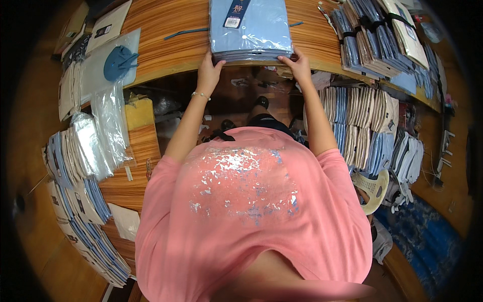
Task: The person folds light blue shirts and places them into clear plastic bags. They then secure the bags with rubber bands and stack the packaged shirts on a nearby chair. The process is repeated for multiple shirts.
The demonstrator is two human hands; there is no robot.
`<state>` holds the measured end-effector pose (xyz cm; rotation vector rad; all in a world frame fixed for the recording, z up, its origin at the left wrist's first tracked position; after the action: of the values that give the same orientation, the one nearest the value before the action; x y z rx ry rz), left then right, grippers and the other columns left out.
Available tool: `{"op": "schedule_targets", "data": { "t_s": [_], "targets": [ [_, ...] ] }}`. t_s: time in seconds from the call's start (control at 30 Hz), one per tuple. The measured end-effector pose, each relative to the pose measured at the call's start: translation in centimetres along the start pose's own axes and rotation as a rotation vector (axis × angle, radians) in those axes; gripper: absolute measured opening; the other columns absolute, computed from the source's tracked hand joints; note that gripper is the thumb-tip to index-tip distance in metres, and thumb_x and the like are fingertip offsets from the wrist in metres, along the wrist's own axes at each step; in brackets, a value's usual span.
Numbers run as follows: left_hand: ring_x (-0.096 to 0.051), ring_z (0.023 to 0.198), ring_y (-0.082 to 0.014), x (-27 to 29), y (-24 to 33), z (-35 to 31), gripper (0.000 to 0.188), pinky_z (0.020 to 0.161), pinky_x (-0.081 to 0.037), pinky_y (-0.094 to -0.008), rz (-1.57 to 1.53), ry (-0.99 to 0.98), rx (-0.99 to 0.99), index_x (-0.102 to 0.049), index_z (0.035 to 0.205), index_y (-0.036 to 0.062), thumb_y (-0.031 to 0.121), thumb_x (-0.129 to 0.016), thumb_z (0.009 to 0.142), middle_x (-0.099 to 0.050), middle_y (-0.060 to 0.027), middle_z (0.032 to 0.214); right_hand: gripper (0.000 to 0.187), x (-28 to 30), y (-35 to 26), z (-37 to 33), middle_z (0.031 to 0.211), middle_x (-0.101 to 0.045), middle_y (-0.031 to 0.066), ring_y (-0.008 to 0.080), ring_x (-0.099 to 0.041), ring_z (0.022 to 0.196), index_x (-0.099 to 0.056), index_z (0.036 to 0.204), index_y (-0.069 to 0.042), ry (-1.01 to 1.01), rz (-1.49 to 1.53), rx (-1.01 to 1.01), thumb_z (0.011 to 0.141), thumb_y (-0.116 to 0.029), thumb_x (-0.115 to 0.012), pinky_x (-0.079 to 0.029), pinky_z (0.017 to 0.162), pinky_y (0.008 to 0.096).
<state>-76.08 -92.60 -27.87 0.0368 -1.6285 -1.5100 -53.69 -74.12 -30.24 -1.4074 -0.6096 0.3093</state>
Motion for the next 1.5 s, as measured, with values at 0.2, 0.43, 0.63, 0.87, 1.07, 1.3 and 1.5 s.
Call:
{"op": "schedule_targets", "data": {
  "t_s": [0.2,0.43,0.63,0.87,1.07,1.3,1.5],
  "targets": [
    [-0.057,0.069,-0.0320,0.5,-1.2,0.6,0.043,0.066,-0.045,-0.0355,-0.020,-0.010,-0.016,-0.053,0.114,0.0006,0.012,-0.065,0.075,-0.061,-0.0213,0.083,0.056,-0.3,-0.4,-0.7,0.090,-0.065,0.0099,0.0107,-0.060,0.076,-0.048,0.121,0.003,0.114,0.045,0.008,0.073,-0.008,-0.072,-0.047,0.069,0.0230],
    [-0.059,0.076,-0.0340,0.4,-1.2,0.5,0.041,0.069,-0.046,-0.0364,-0.049,-0.002,-0.005,-0.054,0.111,-0.0002,0.014,-0.065,0.075,-0.062,-0.0209,0.085,0.076,-1.7,-1.7,-1.5,0.095,-0.063,0.0097,0.0150,-0.059,0.080,-0.042,0.129,-0.003,0.112,-0.065,0.095,0.064,-0.014,-0.079,-0.047,0.073,0.0278],
    [-0.058,0.090,-0.0381,0.1,-0.7,0.6,0.042,0.075,-0.046,-0.0387,-0.070,-0.020,-0.033,-0.054,0.108,-0.0013,0.013,-0.069,0.072,-0.061,-0.0224,0.093,0.085,-1.5,-0.7,-1.0,0.096,-0.062,0.0172,0.0279,-0.061,0.085,-0.038,0.132,-0.006,0.211,-0.261,0.154,0.059,-0.017,-0.080,-0.048,0.076,0.0339],
    [-0.057,0.089,-0.0395,0.6,0.1,0.5,0.043,0.074,-0.047,-0.0400,0.113,0.015,0.043,-0.055,0.104,-0.0035,0.007,-0.072,0.066,-0.060,-0.0245,0.093,0.087,-2.0,-1.6,-1.9,0.102,-0.060,0.0197,0.0331,-0.057,0.094,-0.038,0.132,-0.008,0.289,-0.376,0.169,0.057,-0.019,-0.081,-0.045,0.080,0.0371],
    [-0.035,0.126,-0.0289,1.1,-5.0,1.8,0.068,0.102,-0.030,-0.0348,-0.274,-0.274,0.032,-0.030,0.133,-0.0006,0.003,-0.064,0.074,-0.037,-0.0209,0.135,0.083,-0.6,-3.5,-2.4,0.120,-0.050,0.0215,0.0279,-0.053,0.106,-0.027,0.137,-0.007,0.149,-0.164,0.138,0.065,-0.008,-0.070,-0.041,0.091,0.0341],
    [-0.040,0.119,-0.0332,5.9,-5.2,11.4,0.036,0.096,-0.036,-0.0371,0.528,0.030,-0.135,-0.052,0.120,0.0150,0.023,-0.057,0.085,-0.041,-0.0155,0.131,0.024,4.6,-3.4,7.8,0.115,-0.051,0.0105,0.0305,-0.043,0.110,-0.064,0.100,-0.016,0.337,-0.955,0.406,0.078,-0.013,-0.058,-0.040,0.086,0.0370],
    [-0.062,0.079,-0.0255,9.9,-6.0,13.8,0.025,0.068,-0.046,-0.0339,0.459,-0.066,0.082,-0.062,0.096,0.0069,0.028,-0.059,0.083,-0.064,-0.0118,0.081,0.017,7.8,-2.0,12.7,0.098,-0.061,0.0131,0.0303,-0.056,0.096,-0.061,0.090,-0.009,-0.168,-0.952,0.030,0.080,-0.024,-0.060,-0.044,0.076,0.0396]
  ]
}}
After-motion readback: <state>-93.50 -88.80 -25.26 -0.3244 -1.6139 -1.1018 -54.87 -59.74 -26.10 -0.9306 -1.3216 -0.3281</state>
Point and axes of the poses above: each hand's wrist, its own z-axis towards the middle knuckle, its own x-axis out of the back of the hand, y = z × x, the point moved 5 cm from there along z, towards the middle knuckle
